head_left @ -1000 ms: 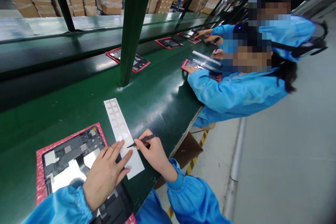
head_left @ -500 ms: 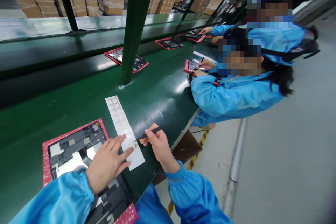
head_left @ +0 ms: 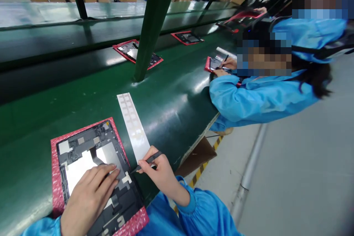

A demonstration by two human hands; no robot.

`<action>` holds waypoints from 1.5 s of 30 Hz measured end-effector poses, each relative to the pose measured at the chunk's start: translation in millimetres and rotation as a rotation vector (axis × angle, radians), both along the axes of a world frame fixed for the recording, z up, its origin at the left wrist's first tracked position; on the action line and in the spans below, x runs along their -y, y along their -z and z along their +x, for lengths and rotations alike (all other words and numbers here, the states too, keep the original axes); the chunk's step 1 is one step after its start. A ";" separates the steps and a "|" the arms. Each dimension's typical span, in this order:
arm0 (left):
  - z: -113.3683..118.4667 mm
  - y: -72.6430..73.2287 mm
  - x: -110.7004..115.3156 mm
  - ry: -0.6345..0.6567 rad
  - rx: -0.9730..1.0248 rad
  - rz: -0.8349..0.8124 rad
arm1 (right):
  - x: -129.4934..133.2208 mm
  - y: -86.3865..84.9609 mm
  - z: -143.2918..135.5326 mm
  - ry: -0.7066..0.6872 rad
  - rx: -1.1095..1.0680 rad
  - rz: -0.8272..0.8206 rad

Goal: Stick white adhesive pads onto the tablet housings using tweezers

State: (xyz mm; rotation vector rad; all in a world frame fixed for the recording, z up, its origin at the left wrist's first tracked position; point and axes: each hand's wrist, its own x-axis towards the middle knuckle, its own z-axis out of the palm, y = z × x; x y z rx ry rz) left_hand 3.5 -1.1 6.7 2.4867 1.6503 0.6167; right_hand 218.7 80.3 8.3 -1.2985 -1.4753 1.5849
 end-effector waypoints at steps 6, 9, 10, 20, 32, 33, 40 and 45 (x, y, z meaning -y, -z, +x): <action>-1.2 0.2 -3.3 0.017 0.013 0.000 | 0.9 2.8 0.5 0.021 0.016 0.008; -1.2 1.2 -2.6 0.025 0.019 0.002 | 0.2 0.5 -0.2 0.030 0.009 -0.011; -1.1 1.6 -2.4 0.029 0.018 0.001 | -0.1 -0.2 -0.4 0.031 0.006 -0.018; -2.7 2.3 -2.2 0.043 -0.002 0.006 | -0.1 3.0 0.5 0.012 0.024 -0.003; -2.0 3.7 -0.6 0.031 -0.004 -0.007 | -0.6 0.7 -0.5 0.014 0.046 0.012; -1.8 3.5 -0.9 0.033 -0.004 -0.006 | -0.5 0.7 -0.4 0.012 0.049 0.014; -1.3 1.9 0.0 0.041 -0.028 0.003 | -0.2 0.6 -0.1 0.009 0.061 0.002; -2.4 1.7 3.2 0.145 -0.115 -0.009 | -0.3 -1.4 -0.2 0.008 0.074 0.012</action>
